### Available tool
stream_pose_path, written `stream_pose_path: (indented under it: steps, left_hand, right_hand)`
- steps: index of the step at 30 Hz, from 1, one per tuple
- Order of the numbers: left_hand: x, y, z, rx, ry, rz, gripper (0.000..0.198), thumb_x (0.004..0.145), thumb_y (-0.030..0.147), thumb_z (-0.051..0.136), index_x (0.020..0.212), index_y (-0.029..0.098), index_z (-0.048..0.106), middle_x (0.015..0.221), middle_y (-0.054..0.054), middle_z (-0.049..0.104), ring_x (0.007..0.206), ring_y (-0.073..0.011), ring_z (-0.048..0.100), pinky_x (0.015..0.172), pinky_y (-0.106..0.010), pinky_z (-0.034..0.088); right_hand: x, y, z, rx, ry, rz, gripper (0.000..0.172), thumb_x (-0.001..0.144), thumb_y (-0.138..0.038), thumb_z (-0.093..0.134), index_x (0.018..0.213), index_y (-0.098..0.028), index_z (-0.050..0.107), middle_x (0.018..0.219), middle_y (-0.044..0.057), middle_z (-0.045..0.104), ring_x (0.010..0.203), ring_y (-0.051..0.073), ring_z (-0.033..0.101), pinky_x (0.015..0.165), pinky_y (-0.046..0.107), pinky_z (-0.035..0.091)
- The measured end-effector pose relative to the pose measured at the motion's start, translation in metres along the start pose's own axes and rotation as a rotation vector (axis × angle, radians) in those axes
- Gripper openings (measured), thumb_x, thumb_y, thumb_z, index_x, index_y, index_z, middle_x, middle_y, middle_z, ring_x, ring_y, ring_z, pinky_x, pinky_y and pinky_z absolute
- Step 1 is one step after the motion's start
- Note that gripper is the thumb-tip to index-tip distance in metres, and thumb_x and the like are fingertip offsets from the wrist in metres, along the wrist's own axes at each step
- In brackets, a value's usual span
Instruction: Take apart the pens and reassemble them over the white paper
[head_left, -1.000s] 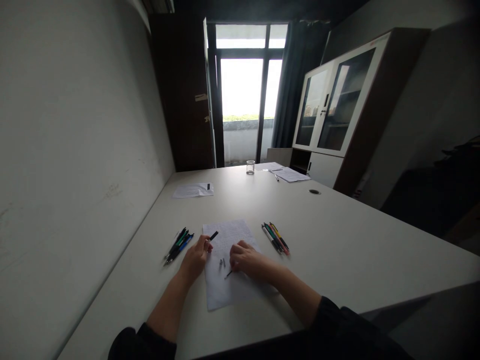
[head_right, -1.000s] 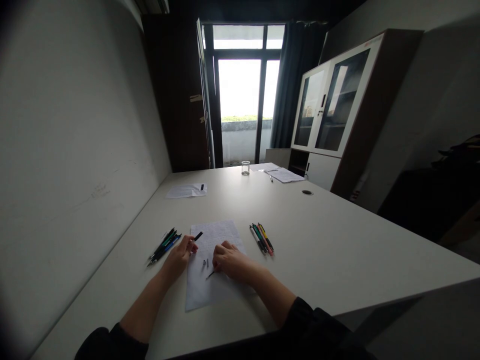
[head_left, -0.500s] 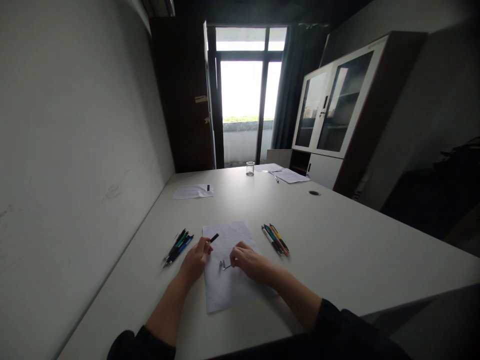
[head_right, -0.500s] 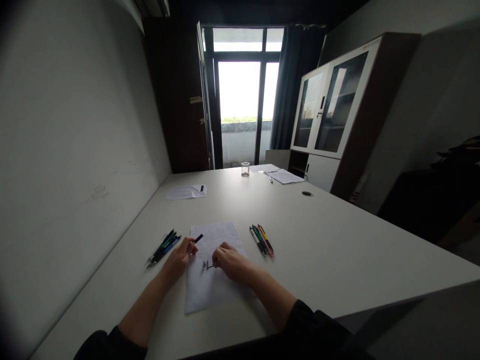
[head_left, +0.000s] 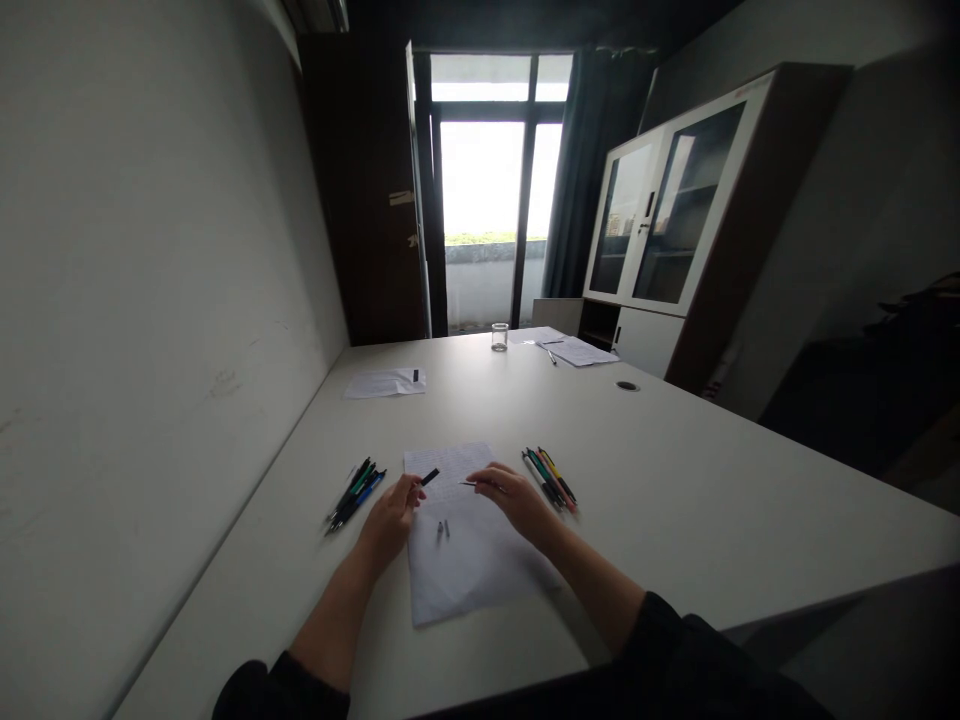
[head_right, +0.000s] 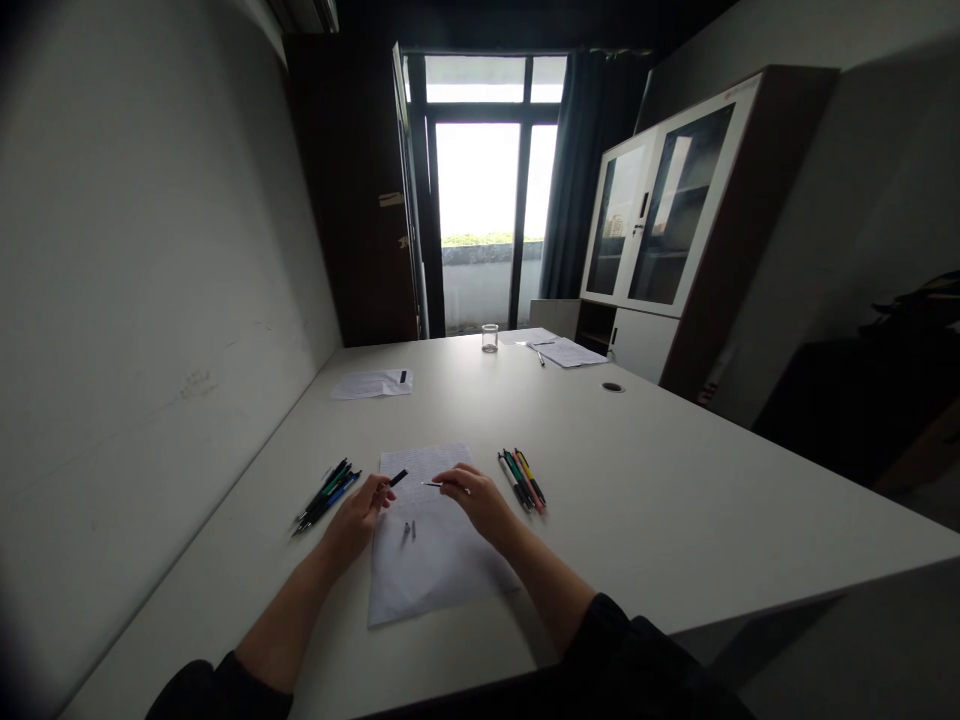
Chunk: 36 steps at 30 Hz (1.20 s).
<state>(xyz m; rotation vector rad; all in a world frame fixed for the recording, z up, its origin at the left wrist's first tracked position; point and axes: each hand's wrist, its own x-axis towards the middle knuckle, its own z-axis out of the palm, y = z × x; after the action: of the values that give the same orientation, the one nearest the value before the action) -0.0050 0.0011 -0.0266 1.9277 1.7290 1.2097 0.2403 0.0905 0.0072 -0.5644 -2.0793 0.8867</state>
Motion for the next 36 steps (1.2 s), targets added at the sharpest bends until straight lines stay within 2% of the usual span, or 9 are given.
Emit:
stream_pose_path:
  steps: [8,14,18,24,32,36]
  left_hand:
    - [0.0,0.0,-0.002,-0.028,0.046,0.054,0.015,0.095,0.02,0.041,0.105,0.023,0.052,0.092,-0.004,0.065,0.08,-0.0166,0.063,0.077,-0.031,0.051]
    - [0.001,-0.002,-0.001,-0.058,0.069,0.088,0.016,0.094,0.02,0.045,0.106,0.022,0.056,0.099,-0.007,0.064,0.091,-0.0194,0.064,0.083,-0.034,0.052]
    - [0.001,0.001,-0.002,-0.047,0.069,0.114,0.015,0.094,0.022,0.047,0.105,0.022,0.057,0.098,-0.007,0.064,0.092,-0.0209,0.064,0.084,-0.036,0.053]
    - [0.001,0.006,-0.004,-0.055,0.049,0.123,0.015,0.094,0.023,0.047,0.105,0.022,0.058,0.099,-0.007,0.064,0.092,-0.0215,0.064,0.085,-0.036,0.053]
    - [0.0,0.008,-0.005,-0.05,0.014,0.141,0.016,0.094,0.02,0.046,0.105,0.022,0.058,0.101,-0.007,0.064,0.095,-0.0214,0.063,0.086,-0.036,0.051]
    - [0.0,0.008,-0.005,-0.047,0.009,0.147,0.017,0.094,0.018,0.046,0.105,0.022,0.058,0.1,-0.007,0.064,0.094,-0.0209,0.063,0.085,-0.035,0.051]
  right_hand:
    - [-0.001,0.002,0.002,-0.002,0.12,0.019,0.021,0.093,-0.036,0.054,0.094,-0.019,0.067,0.086,0.004,0.061,0.075,0.016,0.057,0.068,0.028,0.046]
    - [0.001,0.004,-0.002,-0.167,0.225,-0.057,0.019,0.091,-0.038,0.059,0.089,-0.022,0.07,0.089,0.006,0.064,0.09,0.022,0.057,0.085,0.037,0.045]
    - [0.001,0.006,-0.003,-0.202,0.265,-0.049,0.02,0.091,-0.04,0.06,0.088,-0.023,0.071,0.084,0.005,0.059,0.085,0.021,0.055,0.08,0.037,0.045]
    - [0.0,0.003,0.0,-0.091,0.258,-0.021,0.024,0.092,-0.04,0.057,0.083,-0.02,0.066,0.079,0.003,0.057,0.072,0.017,0.053,0.067,0.031,0.045]
    - [0.001,0.007,0.003,0.079,0.3,0.053,0.026,0.089,-0.044,0.059,0.081,-0.019,0.06,0.079,0.002,0.056,0.071,0.016,0.054,0.066,0.028,0.047]
    - [0.001,0.009,0.003,0.093,0.318,0.066,0.026,0.088,-0.043,0.061,0.078,-0.019,0.058,0.079,0.002,0.057,0.07,0.015,0.054,0.066,0.029,0.048]
